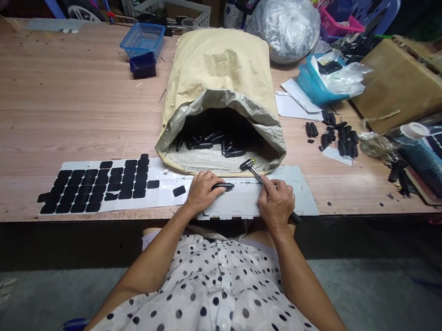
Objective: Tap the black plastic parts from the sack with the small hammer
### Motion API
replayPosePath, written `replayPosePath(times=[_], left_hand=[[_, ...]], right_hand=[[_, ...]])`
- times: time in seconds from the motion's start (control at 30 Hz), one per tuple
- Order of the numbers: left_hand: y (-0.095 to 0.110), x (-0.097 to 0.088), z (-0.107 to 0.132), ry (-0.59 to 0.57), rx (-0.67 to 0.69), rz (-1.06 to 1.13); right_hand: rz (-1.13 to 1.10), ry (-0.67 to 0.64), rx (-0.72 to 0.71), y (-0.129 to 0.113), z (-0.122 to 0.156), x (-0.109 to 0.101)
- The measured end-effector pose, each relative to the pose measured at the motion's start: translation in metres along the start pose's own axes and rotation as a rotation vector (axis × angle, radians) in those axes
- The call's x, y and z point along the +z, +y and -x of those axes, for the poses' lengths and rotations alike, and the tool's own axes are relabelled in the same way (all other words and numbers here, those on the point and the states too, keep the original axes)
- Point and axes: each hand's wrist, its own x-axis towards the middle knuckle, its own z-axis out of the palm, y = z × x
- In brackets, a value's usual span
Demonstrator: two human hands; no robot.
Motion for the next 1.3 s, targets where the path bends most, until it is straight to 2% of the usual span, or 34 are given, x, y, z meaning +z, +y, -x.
replayPosePath(times=[0.3, 0.47, 0.77, 1.03, 1.13, 1.2, 1.3], left_hand=[[0.001, 0.000, 0.004, -0.006, 0.040, 0.018], [0.006, -0.001, 0.017, 0.044, 0.104, 0.080], [0.002, 0.007, 0.025, 0.004, 0.082, -0.076], [0.004, 0.006, 0.023, 0.020, 0.066, -0.103], [0.013, 0.000, 0.030, 0.041, 0.044, 0.035], [0.023, -0.002, 0.041, 0.028, 0.004, 0.236], [0.038, 0.002, 0.061, -0.140, -0.227, 0.653]], right_hand=[[0.003, -0.015, 0.019, 0.001, -0.002, -0.003], [0.007, -0.004, 0.028, 0.003, -0.003, -0.002], [-0.010, -0.033, 0.057, 0.003, -0.005, 0.001], [0.003, 0.013, 0.035, 0.002, -0.004, 0.004], [0.016, 0.010, 0.024, 0.002, -0.004, 0.005], [0.013, -0.001, 0.021, 0.001, -0.005, 0.005], [-0.007, -0.013, 0.041, -0.002, -0.005, 0.005]])
